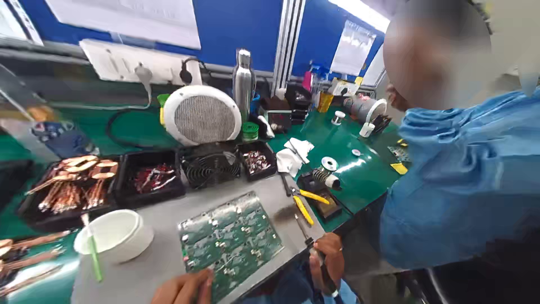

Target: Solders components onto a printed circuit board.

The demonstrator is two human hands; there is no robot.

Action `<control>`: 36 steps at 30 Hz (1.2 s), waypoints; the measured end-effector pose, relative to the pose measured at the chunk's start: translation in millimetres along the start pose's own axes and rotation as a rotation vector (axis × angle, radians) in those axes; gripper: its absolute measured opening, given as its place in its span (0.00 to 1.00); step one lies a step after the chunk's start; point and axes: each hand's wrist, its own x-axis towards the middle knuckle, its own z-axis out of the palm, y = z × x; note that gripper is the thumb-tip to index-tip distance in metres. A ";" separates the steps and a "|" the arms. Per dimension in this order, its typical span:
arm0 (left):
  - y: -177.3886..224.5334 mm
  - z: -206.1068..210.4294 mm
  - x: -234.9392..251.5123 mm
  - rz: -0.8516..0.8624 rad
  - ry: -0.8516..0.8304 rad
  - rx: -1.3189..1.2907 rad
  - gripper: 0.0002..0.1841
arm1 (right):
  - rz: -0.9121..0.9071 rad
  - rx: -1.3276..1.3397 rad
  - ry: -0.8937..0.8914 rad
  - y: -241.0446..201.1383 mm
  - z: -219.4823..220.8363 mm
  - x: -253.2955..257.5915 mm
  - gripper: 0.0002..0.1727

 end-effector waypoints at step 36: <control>0.8 2.2 0.7 0.012 0.010 0.020 0.16 | 0.331 -0.233 -0.435 77.6 -81.8 57.1 0.13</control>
